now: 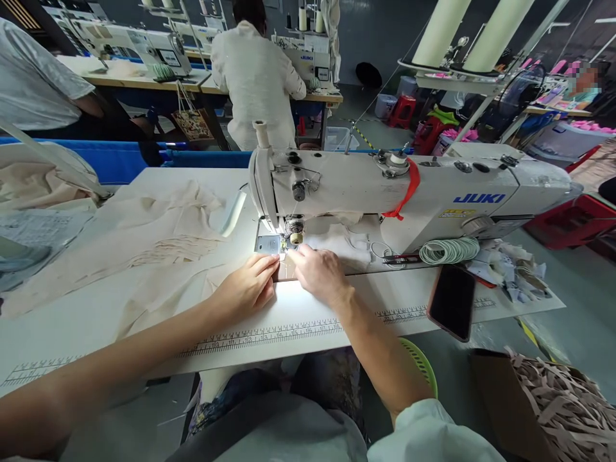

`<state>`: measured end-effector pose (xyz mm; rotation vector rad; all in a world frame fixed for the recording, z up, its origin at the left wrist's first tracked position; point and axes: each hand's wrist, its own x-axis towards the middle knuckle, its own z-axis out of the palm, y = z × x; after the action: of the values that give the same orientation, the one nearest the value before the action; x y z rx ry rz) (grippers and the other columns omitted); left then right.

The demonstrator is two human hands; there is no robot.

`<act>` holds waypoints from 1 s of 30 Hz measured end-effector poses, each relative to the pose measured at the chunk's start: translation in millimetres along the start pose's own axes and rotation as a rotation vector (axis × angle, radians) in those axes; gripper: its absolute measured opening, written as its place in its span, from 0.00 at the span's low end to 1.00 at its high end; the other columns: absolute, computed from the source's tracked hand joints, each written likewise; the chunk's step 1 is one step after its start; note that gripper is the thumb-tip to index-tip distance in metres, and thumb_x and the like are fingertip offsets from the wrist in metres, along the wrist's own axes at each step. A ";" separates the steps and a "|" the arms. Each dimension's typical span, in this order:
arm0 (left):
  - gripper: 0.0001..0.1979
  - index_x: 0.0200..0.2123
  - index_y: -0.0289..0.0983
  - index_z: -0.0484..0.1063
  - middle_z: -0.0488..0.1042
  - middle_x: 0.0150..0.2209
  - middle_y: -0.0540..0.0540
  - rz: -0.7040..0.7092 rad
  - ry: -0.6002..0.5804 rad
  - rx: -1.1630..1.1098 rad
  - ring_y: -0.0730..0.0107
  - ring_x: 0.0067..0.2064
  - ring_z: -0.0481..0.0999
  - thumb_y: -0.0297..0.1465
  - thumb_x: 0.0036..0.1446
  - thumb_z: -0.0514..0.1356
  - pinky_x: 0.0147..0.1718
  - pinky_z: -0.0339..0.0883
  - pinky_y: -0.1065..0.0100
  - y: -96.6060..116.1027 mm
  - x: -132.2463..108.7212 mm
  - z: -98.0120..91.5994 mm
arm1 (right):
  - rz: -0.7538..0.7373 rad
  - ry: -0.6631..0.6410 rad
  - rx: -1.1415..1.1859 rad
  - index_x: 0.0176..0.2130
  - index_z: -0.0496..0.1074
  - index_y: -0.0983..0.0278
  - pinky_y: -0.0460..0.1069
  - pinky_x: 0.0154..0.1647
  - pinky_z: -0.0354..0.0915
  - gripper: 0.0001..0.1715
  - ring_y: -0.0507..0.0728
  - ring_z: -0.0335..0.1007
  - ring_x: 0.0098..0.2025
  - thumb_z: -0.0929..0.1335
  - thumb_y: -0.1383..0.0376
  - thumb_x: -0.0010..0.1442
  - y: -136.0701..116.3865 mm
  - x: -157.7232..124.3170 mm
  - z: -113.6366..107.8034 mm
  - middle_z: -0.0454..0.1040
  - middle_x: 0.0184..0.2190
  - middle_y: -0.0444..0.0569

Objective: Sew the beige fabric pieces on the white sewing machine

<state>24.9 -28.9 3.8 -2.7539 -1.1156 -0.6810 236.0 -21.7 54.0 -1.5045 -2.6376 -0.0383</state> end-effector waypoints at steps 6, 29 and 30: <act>0.18 0.53 0.31 0.75 0.78 0.51 0.34 -0.009 -0.029 0.008 0.52 0.51 0.76 0.25 0.65 0.52 0.46 0.81 0.56 -13.8 12.2 5.5 | 0.112 0.050 -0.019 0.54 0.78 0.61 0.51 0.33 0.59 0.22 0.57 0.75 0.35 0.60 0.71 0.69 11.2 4.0 0.9 0.82 0.43 0.53; 0.18 0.48 0.30 0.79 0.79 0.47 0.31 0.059 -0.004 -0.044 0.50 0.46 0.76 0.28 0.67 0.51 0.44 0.77 0.53 -20.7 20.9 1.7 | 0.308 0.198 0.276 0.41 0.78 0.61 0.47 0.34 0.57 0.18 0.56 0.75 0.34 0.62 0.60 0.75 19.3 21.4 17.8 0.82 0.33 0.50; 0.17 0.48 0.31 0.79 0.79 0.47 0.32 0.059 -0.004 -0.040 0.50 0.46 0.76 0.28 0.67 0.51 0.44 0.77 0.53 -21.1 20.9 1.7 | 0.321 0.210 0.311 0.39 0.77 0.61 0.47 0.34 0.58 0.18 0.55 0.74 0.33 0.61 0.59 0.75 20.7 23.5 18.3 0.80 0.31 0.48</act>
<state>24.4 0.3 9.7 -2.8103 -1.0282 -0.6982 240.5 10.4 37.7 -1.6830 -2.0998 0.2171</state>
